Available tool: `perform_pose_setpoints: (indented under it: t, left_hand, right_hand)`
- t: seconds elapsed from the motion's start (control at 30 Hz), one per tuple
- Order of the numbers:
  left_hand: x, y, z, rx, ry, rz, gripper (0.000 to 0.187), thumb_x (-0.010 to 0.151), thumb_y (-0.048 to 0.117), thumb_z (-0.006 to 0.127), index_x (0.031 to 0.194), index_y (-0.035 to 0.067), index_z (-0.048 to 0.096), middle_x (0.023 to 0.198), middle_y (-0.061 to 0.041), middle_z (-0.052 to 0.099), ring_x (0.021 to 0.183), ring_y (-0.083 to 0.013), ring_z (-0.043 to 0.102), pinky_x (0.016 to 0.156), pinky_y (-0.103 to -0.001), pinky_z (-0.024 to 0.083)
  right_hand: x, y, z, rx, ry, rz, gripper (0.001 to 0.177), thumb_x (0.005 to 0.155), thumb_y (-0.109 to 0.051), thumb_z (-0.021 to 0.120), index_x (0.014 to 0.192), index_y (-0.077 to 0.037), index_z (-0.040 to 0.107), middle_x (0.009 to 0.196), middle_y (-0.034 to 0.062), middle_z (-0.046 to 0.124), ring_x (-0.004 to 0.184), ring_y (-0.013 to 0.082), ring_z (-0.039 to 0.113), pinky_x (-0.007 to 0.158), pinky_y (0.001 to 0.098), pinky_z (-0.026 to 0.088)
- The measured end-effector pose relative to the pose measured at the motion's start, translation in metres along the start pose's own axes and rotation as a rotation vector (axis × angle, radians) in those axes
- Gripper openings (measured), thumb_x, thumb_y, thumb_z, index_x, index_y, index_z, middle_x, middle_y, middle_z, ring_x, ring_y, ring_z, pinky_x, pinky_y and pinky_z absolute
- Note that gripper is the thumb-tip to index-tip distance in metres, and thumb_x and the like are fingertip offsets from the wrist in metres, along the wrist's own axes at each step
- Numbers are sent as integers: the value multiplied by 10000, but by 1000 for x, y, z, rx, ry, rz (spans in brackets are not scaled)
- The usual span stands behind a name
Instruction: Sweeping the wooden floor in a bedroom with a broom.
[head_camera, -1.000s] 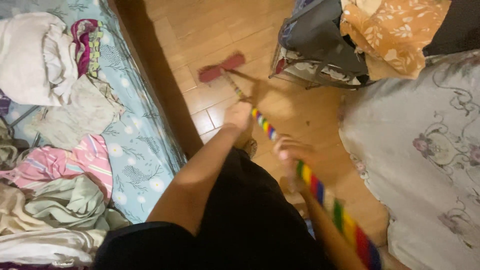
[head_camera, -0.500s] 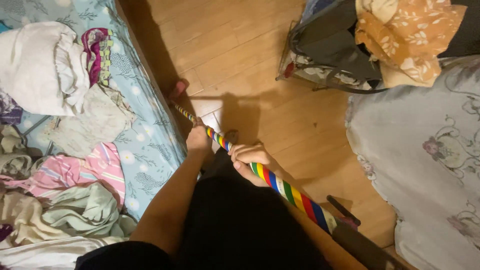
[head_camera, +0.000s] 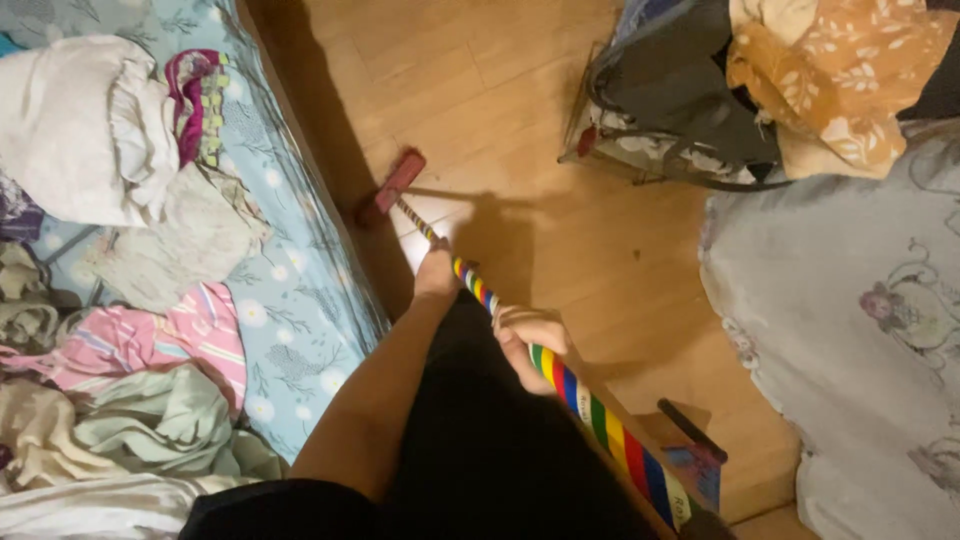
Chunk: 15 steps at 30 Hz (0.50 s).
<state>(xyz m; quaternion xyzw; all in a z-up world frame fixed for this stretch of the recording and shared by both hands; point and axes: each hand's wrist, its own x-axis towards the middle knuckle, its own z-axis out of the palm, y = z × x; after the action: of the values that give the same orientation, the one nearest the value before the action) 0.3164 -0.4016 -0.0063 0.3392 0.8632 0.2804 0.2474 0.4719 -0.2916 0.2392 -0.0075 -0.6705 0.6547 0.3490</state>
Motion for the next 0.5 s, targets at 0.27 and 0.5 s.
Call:
perform_pose_setpoints:
  t: [0.27,0.5]
  left_hand:
    - [8,62,83,30,-58,30,314,822,19,640,1132,-5,594,1167,-307,644,1067,-473,645,895,-498,556]
    - [-19,134,169,174,-265,85,192,947,86,550,1129,47,600,1117,-240,682,1071,-419,665,890,-495,558]
  right_hand:
    - [-28,-70,-57,-116,40,149,191,1019,35,516,836,-6,478,738,99,529,692,239,554,739,373,515]
    - [-74,-149,-105,-263,126,399,356,1068,-47,471,715,-7,446,696,71,458,661,199,470,670,321,404]
